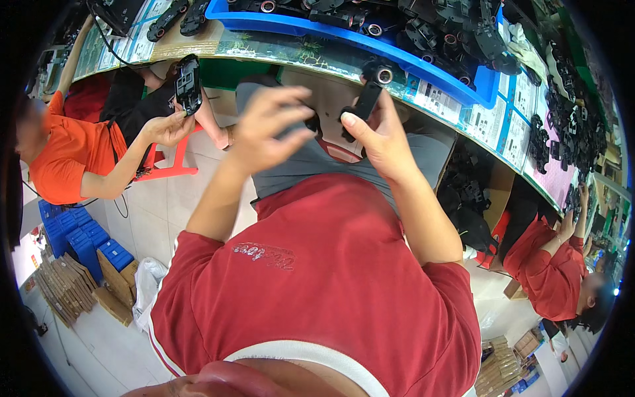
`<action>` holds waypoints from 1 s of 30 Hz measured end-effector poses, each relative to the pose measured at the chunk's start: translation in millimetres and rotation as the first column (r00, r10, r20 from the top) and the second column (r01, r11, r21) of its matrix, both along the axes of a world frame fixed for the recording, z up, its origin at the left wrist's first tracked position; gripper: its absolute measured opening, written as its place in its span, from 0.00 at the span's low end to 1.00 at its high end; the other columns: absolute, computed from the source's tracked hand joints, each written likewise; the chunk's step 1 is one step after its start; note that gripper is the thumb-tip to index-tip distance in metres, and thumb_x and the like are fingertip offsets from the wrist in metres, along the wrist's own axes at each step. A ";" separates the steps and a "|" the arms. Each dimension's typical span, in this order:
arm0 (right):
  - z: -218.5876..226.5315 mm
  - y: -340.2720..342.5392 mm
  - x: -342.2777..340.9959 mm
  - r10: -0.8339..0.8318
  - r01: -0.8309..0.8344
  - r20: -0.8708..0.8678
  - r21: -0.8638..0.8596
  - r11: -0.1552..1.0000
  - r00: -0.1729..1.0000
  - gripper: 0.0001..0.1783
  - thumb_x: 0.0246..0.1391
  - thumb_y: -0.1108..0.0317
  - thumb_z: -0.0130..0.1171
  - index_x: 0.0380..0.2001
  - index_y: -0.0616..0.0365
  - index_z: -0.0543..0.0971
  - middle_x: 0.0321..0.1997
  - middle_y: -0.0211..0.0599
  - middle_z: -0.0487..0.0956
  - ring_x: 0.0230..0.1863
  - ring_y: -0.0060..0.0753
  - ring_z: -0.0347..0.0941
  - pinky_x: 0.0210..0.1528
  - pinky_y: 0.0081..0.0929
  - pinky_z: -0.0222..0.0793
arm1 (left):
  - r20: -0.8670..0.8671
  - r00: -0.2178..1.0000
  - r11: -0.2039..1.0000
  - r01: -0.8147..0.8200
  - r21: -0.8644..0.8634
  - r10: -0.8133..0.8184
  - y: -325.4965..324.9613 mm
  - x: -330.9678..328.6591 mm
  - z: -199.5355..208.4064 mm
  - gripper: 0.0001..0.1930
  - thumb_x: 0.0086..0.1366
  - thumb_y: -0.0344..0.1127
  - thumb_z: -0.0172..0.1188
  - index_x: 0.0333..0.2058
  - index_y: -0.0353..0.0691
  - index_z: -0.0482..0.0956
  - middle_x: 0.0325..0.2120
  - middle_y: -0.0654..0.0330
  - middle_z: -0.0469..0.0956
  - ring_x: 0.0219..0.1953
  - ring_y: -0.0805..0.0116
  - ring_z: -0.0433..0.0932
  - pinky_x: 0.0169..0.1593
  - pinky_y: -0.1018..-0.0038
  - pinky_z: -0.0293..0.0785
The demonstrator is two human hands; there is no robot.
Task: The person assembles toy car chassis by hand, picking up car bases and components from the workbench and tray, pressing the pieces together, turning the wheels, and placing the chassis on the table.
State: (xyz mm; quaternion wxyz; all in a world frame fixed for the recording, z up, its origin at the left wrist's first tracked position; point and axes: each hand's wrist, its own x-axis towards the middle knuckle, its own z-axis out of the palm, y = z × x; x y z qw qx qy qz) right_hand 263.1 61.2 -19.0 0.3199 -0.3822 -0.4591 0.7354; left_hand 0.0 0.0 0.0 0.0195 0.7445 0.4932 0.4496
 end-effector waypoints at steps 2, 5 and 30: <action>2.9 2.7 10.6 -0.009 0.007 0.025 0.092 0.996 1.000 0.40 0.58 0.59 0.69 0.68 0.61 0.63 0.52 0.33 0.72 0.48 0.24 0.72 0.52 0.27 0.74 | 0.011 0.990 0.990 -0.143 0.015 0.143 0.2 -20.8 12.0 0.12 0.52 0.33 0.72 0.37 0.40 0.84 0.46 0.57 0.82 0.47 0.57 0.80 0.52 0.65 0.75; 5.6 11.8 13.6 0.017 -0.018 0.045 0.013 1.000 0.999 0.39 0.55 0.59 0.72 0.65 0.62 0.67 0.49 0.32 0.74 0.47 0.22 0.73 0.49 0.25 0.75 | 0.389 0.725 0.822 -0.519 -0.234 0.568 11.6 -104.9 6.2 0.18 0.63 0.37 0.67 0.47 0.32 0.79 0.42 0.52 0.80 0.45 0.61 0.81 0.49 0.65 0.77; 27.8 -15.7 3.3 -0.087 0.016 0.173 0.375 0.927 0.981 0.40 0.52 0.66 0.74 0.66 0.62 0.68 0.53 0.40 0.78 0.50 0.26 0.76 0.51 0.25 0.75 | 0.824 -0.478 0.662 0.728 0.178 0.305 12.1 35.1 -43.9 0.27 0.75 0.46 0.42 0.65 0.34 0.62 0.64 0.40 0.67 0.61 0.40 0.72 0.64 0.46 0.69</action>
